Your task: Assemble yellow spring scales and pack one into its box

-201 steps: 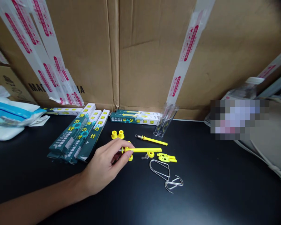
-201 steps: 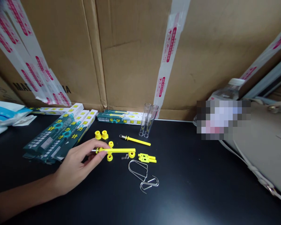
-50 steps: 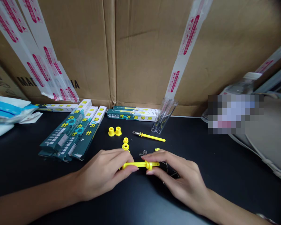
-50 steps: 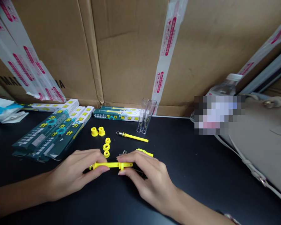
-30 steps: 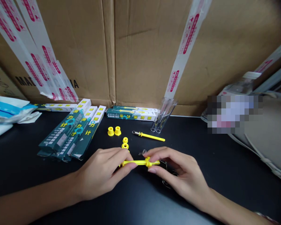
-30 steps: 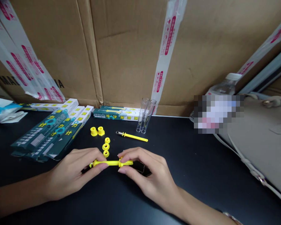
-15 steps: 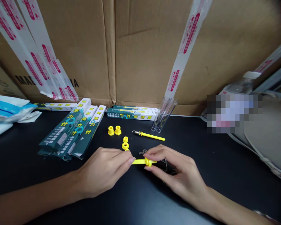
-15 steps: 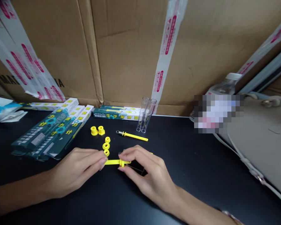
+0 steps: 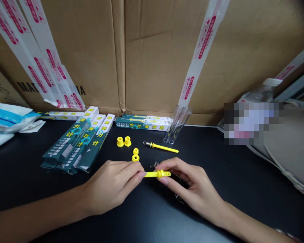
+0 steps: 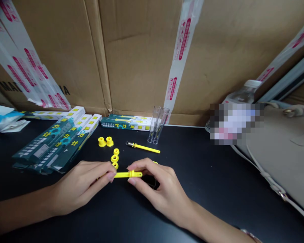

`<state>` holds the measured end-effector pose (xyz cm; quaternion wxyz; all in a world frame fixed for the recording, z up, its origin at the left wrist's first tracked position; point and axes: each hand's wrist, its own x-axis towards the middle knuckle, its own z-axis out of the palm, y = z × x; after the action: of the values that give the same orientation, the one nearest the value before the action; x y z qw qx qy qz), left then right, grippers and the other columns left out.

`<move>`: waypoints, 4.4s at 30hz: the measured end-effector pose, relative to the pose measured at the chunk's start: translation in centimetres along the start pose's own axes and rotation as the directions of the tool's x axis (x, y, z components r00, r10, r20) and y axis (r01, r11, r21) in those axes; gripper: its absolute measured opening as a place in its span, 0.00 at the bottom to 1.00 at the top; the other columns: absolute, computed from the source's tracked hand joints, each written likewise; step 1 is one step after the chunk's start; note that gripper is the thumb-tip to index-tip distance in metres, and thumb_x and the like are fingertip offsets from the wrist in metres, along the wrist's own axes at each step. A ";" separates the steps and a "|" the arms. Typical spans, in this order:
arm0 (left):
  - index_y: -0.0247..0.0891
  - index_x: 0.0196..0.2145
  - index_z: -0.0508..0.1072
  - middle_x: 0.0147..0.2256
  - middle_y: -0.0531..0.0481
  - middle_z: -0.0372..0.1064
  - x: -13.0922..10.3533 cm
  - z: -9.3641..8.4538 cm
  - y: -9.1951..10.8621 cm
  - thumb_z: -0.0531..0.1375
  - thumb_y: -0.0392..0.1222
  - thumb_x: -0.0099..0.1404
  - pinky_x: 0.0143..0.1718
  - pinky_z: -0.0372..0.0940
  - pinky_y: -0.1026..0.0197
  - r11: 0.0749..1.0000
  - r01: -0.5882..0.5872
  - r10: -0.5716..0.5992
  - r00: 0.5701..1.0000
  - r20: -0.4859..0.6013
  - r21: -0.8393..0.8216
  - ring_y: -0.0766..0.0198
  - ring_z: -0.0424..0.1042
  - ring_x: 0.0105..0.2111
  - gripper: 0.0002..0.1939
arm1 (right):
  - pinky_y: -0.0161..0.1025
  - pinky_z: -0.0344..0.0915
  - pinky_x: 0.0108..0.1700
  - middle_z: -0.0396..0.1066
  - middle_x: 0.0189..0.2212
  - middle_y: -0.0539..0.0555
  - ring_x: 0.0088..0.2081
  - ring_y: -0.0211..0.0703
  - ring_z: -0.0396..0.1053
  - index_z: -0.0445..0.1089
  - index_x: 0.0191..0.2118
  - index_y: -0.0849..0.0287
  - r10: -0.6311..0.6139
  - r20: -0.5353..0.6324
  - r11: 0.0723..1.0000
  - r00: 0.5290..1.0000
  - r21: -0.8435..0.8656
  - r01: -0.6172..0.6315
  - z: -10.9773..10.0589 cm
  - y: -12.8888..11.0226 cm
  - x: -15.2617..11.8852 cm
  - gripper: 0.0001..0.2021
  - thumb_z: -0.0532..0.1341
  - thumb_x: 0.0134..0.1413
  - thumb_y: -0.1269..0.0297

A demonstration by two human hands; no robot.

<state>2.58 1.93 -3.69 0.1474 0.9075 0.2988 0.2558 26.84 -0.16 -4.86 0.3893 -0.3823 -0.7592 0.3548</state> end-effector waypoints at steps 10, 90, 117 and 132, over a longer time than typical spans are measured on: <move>0.40 0.35 0.66 0.28 0.56 0.68 -0.3 -0.1 0.0 0.48 0.34 0.76 0.30 0.59 0.64 0.999 0.017 -0.017 1.000 -0.008 -0.030 0.67 0.68 0.26 0.11 | 0.34 0.74 0.44 0.77 0.40 0.49 0.40 0.41 0.77 0.71 0.46 0.53 -0.010 -0.089 1.000 0.996 -0.017 0.009 0.2 0.2 -0.1 0.09 0.67 0.60 0.65; 0.40 0.39 0.66 0.28 0.56 0.66 0.0 0.0 -0.1 0.45 0.39 0.77 0.30 0.59 0.63 0.983 0.182 -0.180 0.980 -0.084 0.024 0.66 0.68 0.26 0.12 | 0.36 0.66 0.32 0.76 0.29 0.48 0.31 0.41 0.74 0.74 0.29 0.54 0.172 0.434 0.878 0.884 -0.475 0.063 -6.9 -1.9 0.5 0.06 0.69 0.56 0.70; 0.39 0.42 0.69 0.37 0.53 0.75 0.1 0.3 0.1 0.47 0.41 0.79 0.36 0.65 0.61 0.985 0.091 -0.081 0.994 -0.073 0.150 0.62 0.77 0.35 0.12 | 0.32 0.69 0.25 0.73 0.24 0.49 0.21 0.36 0.69 0.77 0.42 0.59 0.207 -0.188 0.949 0.960 0.278 -0.150 0.9 -0.7 0.2 0.09 0.65 0.61 0.60; 0.40 0.51 0.68 0.42 0.53 0.77 -0.1 0.5 0.0 0.50 0.36 0.77 0.39 0.66 0.60 0.994 -0.019 0.020 1.000 -0.002 0.109 0.61 0.79 0.38 0.10 | 0.33 0.76 0.37 0.78 0.31 0.51 0.31 0.39 0.77 0.77 0.41 0.57 0.107 -0.228 0.963 0.968 0.264 -0.045 1.4 -0.3 0.3 0.04 0.65 0.62 0.65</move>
<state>2.75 1.81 -4.11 0.0947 0.9166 0.3037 0.2421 25.48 -0.39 -5.16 0.5105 -0.3978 -0.6388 0.4160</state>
